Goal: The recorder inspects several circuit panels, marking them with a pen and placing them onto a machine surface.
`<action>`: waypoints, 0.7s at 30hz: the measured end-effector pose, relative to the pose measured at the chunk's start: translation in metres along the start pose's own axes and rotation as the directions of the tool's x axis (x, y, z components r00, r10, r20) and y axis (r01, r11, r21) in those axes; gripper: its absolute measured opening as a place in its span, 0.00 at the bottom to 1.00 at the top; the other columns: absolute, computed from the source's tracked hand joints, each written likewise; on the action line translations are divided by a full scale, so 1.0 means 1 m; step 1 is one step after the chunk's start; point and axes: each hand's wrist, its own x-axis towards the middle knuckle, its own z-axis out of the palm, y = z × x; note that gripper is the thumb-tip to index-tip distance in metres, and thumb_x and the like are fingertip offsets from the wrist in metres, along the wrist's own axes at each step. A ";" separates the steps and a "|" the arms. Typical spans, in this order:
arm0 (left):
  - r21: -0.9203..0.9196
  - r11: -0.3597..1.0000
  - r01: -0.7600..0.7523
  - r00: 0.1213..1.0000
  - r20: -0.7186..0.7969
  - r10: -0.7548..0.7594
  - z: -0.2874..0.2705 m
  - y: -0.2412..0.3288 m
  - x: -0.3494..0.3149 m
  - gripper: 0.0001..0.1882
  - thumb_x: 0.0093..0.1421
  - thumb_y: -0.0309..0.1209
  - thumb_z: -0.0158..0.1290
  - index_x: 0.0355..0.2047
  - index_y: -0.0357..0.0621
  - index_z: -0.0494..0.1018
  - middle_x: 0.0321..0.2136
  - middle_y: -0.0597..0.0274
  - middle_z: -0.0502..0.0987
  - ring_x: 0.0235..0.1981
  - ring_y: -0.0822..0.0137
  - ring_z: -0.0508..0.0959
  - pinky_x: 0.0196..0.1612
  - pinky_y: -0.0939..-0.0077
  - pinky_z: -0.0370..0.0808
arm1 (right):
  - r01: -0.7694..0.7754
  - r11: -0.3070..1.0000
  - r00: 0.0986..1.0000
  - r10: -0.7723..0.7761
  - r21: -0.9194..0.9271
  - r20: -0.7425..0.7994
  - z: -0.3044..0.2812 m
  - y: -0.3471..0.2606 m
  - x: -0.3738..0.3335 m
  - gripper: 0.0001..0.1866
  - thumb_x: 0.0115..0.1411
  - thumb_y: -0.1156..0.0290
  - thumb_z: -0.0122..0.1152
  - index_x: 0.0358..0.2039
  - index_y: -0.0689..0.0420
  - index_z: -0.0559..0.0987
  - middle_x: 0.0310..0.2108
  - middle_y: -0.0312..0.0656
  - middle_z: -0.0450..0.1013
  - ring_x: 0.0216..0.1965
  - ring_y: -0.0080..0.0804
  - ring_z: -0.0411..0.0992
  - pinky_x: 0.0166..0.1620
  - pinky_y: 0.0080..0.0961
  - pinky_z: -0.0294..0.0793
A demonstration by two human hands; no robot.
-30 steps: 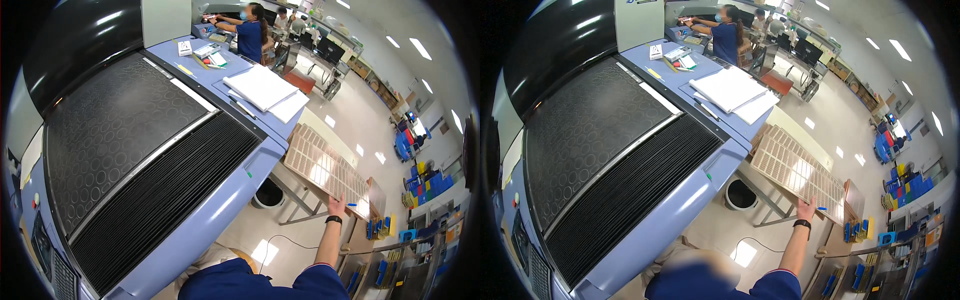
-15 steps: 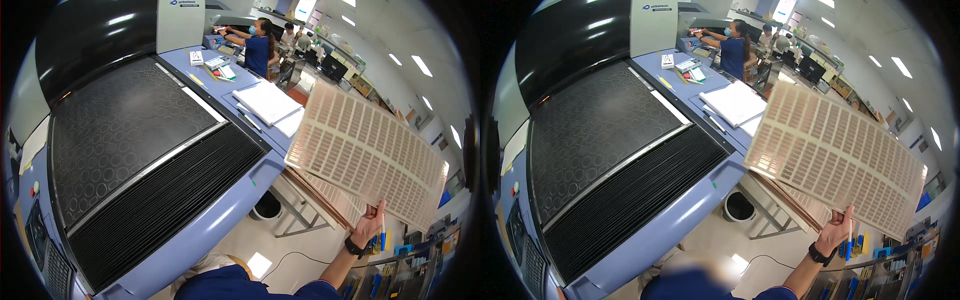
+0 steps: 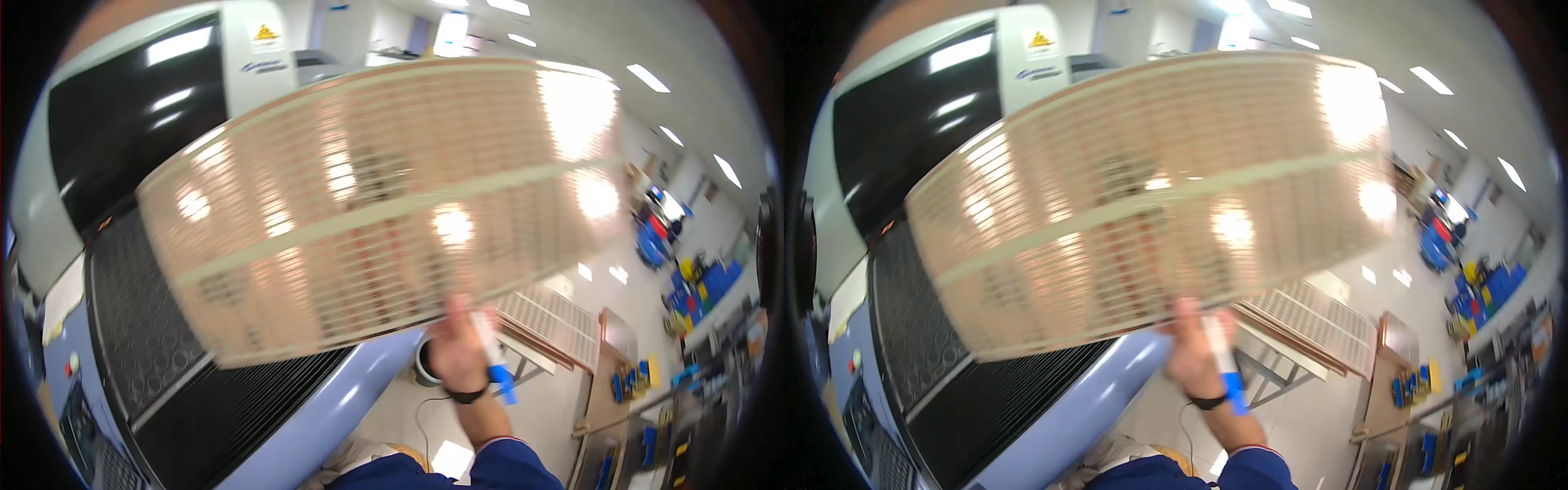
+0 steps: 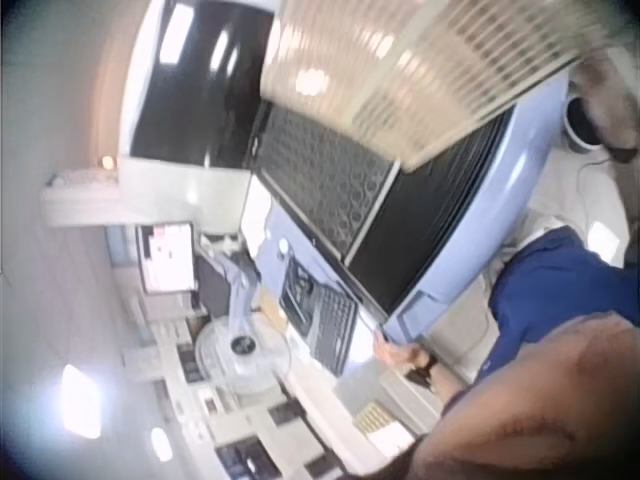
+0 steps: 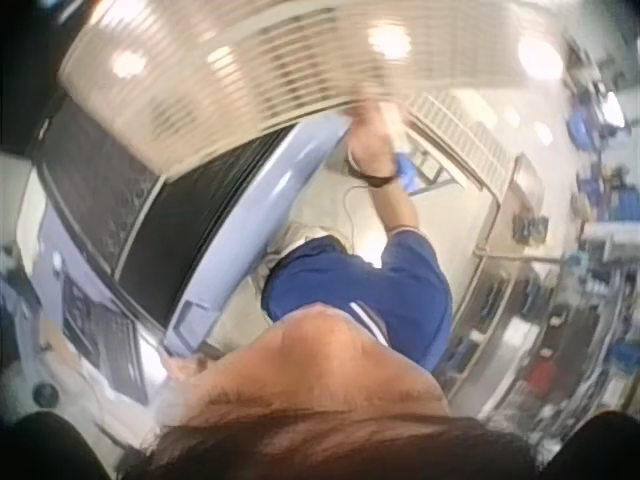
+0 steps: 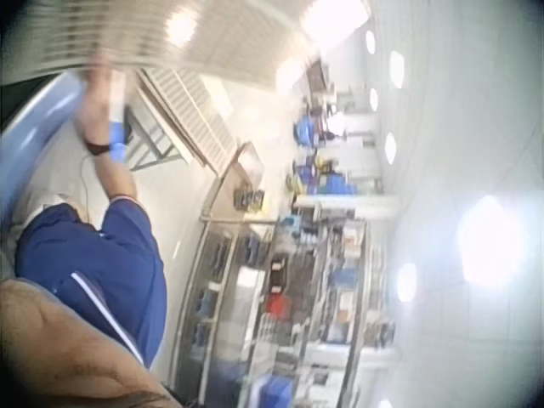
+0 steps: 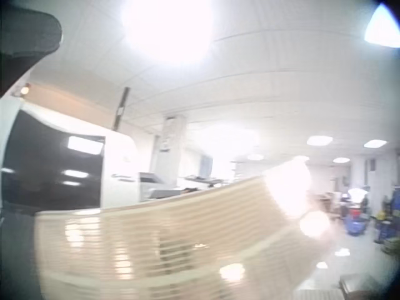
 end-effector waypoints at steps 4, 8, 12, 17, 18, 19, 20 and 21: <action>0.077 0.967 0.241 0.969 0.040 -0.245 -0.005 0.007 -0.010 0.26 0.70 0.39 0.38 0.43 0.27 0.80 0.39 0.35 0.81 0.42 0.37 0.80 0.50 0.47 0.75 | -0.172 0.973 0.984 0.163 0.151 0.066 0.062 0.006 -0.027 0.18 0.65 0.62 0.66 0.46 0.64 0.79 0.38 0.43 0.79 0.34 0.29 0.80 0.33 0.26 0.85; 0.024 0.961 0.275 0.960 0.043 -0.276 -0.008 0.012 0.000 0.26 0.69 0.41 0.41 0.41 0.28 0.81 0.36 0.38 0.82 0.39 0.40 0.80 0.47 0.49 0.75 | -0.243 0.960 0.967 0.227 0.139 0.118 0.094 0.004 -0.047 0.16 0.66 0.63 0.66 0.32 0.66 0.82 0.28 0.40 0.79 0.28 0.20 0.76 0.31 0.20 0.81; 0.006 0.966 0.258 0.966 0.009 -0.258 -0.005 0.016 0.008 0.26 0.69 0.41 0.41 0.40 0.29 0.81 0.36 0.38 0.82 0.38 0.41 0.80 0.47 0.50 0.75 | -0.158 0.987 0.966 0.150 0.024 0.212 0.099 0.020 -0.052 0.25 0.66 0.63 0.67 0.14 0.65 0.80 0.13 0.41 0.74 0.21 0.16 0.74 0.26 0.18 0.71; 0.077 0.936 0.344 0.936 0.055 -0.349 -0.007 0.018 0.010 0.24 0.69 0.39 0.42 0.41 0.31 0.81 0.37 0.39 0.82 0.39 0.41 0.80 0.47 0.51 0.75 | -0.063 0.998 0.960 0.068 -0.025 0.272 0.113 0.012 -0.051 0.20 0.65 0.66 0.68 0.19 0.67 0.83 0.17 0.45 0.78 0.25 0.21 0.79 0.28 0.20 0.74; 0.076 0.936 0.344 0.936 0.052 -0.348 -0.007 0.019 0.011 0.24 0.69 0.39 0.42 0.41 0.31 0.81 0.37 0.39 0.82 0.39 0.41 0.80 0.47 0.51 0.75 | -0.070 0.997 0.963 0.070 -0.011 0.260 0.115 0.012 -0.053 0.20 0.65 0.66 0.68 0.19 0.67 0.83 0.17 0.46 0.78 0.26 0.21 0.80 0.29 0.20 0.75; 0.062 0.930 0.361 0.929 0.060 -0.365 -0.007 0.022 0.012 0.23 0.69 0.39 0.42 0.41 0.32 0.81 0.37 0.40 0.82 0.39 0.41 0.80 0.48 0.51 0.75 | 0.000 1.000 0.958 0.003 -0.010 0.286 0.113 0.018 -0.055 0.18 0.65 0.67 0.68 0.22 0.67 0.83 0.17 0.44 0.78 0.26 0.21 0.79 0.28 0.20 0.74; 0.051 0.924 0.380 0.921 0.068 -0.383 -0.008 0.024 0.012 0.23 0.69 0.38 0.43 0.42 0.32 0.81 0.38 0.40 0.82 0.39 0.42 0.80 0.48 0.51 0.75 | -0.001 1.000 0.957 0.003 -0.007 0.289 0.113 0.017 -0.056 0.18 0.65 0.67 0.68 0.22 0.67 0.83 0.17 0.44 0.78 0.26 0.21 0.79 0.28 0.20 0.74; 0.054 0.923 0.381 0.921 0.065 -0.384 -0.008 0.022 0.008 0.23 0.69 0.38 0.43 0.42 0.32 0.81 0.38 0.40 0.82 0.39 0.42 0.80 0.48 0.51 0.75 | -0.082 0.997 0.946 0.079 -0.004 0.315 0.112 0.014 -0.058 0.16 0.65 0.67 0.68 0.25 0.67 0.83 0.23 0.44 0.80 0.28 0.23 0.79 0.31 0.20 0.77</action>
